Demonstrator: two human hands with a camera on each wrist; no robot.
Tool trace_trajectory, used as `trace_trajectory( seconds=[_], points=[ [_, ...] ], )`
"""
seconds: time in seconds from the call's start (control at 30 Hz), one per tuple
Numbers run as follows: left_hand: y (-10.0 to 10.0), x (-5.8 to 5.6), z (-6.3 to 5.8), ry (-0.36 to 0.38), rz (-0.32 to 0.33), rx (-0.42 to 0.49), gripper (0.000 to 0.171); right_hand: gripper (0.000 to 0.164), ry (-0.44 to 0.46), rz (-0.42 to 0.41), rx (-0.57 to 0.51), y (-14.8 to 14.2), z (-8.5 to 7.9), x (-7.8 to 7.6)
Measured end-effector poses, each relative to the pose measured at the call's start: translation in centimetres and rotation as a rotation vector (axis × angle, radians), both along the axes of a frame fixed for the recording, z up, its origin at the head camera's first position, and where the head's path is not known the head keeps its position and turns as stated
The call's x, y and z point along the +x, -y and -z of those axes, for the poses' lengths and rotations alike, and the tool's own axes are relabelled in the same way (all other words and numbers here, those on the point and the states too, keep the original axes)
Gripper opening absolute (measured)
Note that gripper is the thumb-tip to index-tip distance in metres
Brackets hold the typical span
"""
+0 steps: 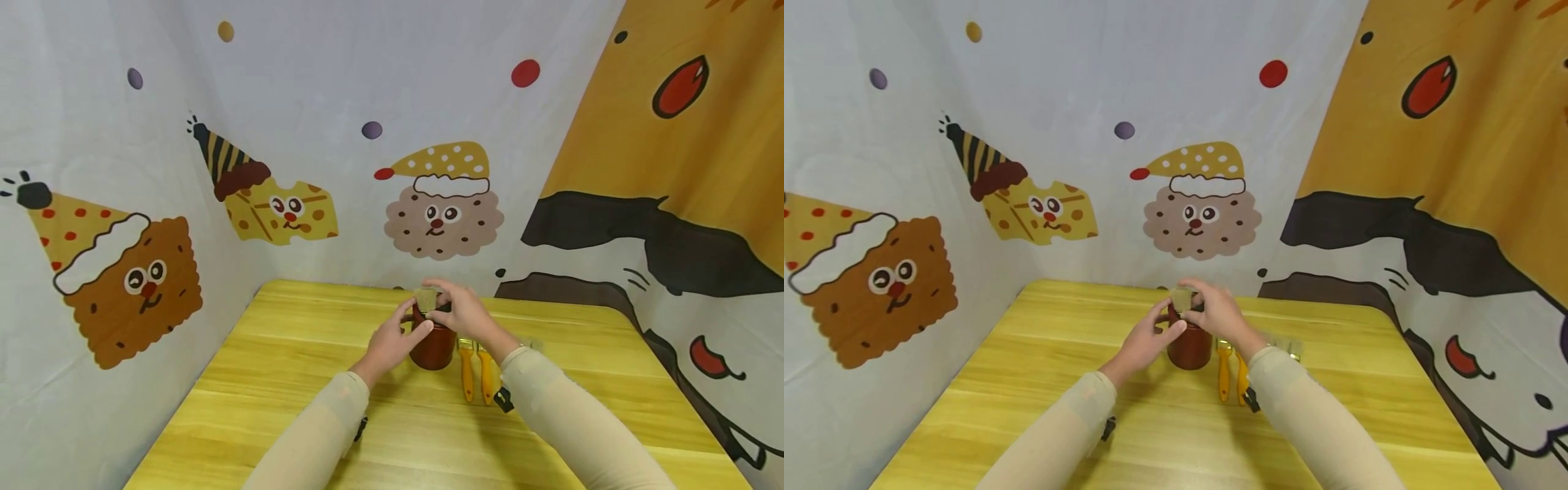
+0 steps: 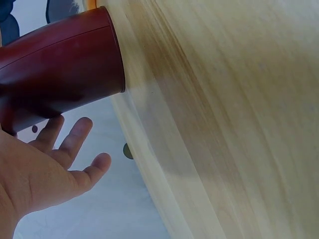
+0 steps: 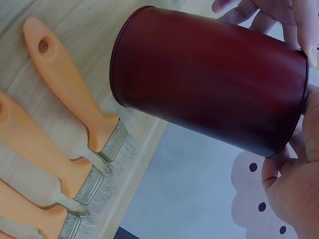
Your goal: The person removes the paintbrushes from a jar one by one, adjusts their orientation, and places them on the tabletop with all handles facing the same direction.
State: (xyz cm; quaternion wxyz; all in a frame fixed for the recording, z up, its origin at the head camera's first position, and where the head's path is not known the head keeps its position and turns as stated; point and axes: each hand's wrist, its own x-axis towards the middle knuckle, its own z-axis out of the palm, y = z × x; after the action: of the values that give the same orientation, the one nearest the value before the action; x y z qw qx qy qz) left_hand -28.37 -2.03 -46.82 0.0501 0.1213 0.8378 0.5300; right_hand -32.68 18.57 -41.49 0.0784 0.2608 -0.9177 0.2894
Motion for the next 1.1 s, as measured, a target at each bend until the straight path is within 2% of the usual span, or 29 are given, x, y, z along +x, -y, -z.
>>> trace_trajectory(
  seconds=[0.43,0.97,1.1],
  points=[
    [0.11,-0.21,0.42,0.0,0.008,0.017,0.079,0.059,0.004,-0.032,-0.025,-0.02,0.23,-0.17],
    [-0.04,-0.43,0.57,0.007,-0.001,0.002,0.079,0.06,0.041,-0.012,-0.044,-0.11,0.34,-0.16],
    [-0.07,-0.39,0.55,0.003,-0.004,-0.001,0.077,0.06,0.076,0.009,-0.061,-0.25,0.14,-0.03]
  ],
)
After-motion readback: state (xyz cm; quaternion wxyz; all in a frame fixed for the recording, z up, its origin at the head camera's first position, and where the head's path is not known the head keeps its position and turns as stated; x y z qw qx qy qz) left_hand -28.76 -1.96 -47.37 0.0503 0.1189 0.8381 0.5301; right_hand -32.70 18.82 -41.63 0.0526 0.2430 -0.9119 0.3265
